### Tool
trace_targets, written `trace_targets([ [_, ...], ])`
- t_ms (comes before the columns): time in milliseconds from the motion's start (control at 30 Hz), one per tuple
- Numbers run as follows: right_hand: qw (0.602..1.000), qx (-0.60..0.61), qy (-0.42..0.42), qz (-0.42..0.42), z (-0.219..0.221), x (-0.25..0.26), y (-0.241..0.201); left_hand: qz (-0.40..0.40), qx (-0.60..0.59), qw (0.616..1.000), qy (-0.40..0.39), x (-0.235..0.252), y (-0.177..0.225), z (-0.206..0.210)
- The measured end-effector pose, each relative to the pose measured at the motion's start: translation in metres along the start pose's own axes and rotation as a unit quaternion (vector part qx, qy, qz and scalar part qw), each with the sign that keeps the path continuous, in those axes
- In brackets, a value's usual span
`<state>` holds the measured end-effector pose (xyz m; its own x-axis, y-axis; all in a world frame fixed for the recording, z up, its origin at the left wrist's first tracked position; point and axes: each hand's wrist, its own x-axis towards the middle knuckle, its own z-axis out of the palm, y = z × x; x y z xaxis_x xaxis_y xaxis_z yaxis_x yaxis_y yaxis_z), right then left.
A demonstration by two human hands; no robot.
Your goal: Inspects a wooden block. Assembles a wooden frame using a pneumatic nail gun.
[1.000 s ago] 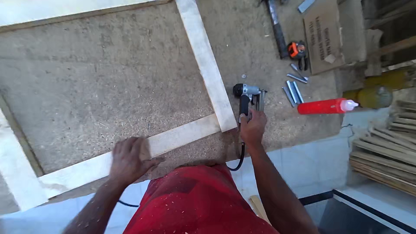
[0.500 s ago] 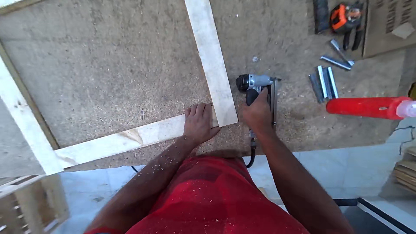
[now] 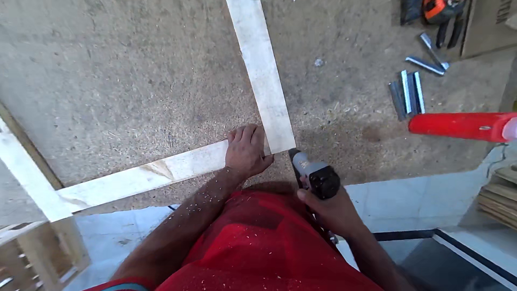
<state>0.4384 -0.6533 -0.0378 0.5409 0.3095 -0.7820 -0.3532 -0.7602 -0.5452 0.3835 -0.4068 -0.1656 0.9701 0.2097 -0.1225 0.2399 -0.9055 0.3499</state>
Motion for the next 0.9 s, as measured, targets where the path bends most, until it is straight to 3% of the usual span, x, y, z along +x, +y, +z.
trace_targets([
  [233,0.990,-0.109,-0.063,0.059,0.027,0.000,-0.010,0.000,0.033,0.999,-0.008,0.000,0.006,0.003],
  [333,0.989,-0.127,-0.050,0.058,0.032,0.002,-0.010,0.019,-0.030,0.998,-0.044,-0.002,-0.007,-0.013],
  [467,0.993,-0.114,-0.018,0.039,0.037,0.004,-0.008,0.019,-0.019,0.995,-0.100,-0.045,-0.076,-0.066],
  [700,0.993,-0.109,-0.024,0.026,0.044,0.014,-0.010,-0.123,0.095,0.975,-0.160,-0.180,-0.238,-0.126],
  [800,0.991,-0.122,-0.023,0.046,0.048,0.016,-0.016,-0.184,0.093,0.964,-0.170,-0.205,-0.261,-0.124],
  [900,0.991,-0.117,-0.025,0.063,0.049,0.017,-0.020,-0.189,0.079,0.966,-0.156,-0.206,-0.264,-0.119],
])
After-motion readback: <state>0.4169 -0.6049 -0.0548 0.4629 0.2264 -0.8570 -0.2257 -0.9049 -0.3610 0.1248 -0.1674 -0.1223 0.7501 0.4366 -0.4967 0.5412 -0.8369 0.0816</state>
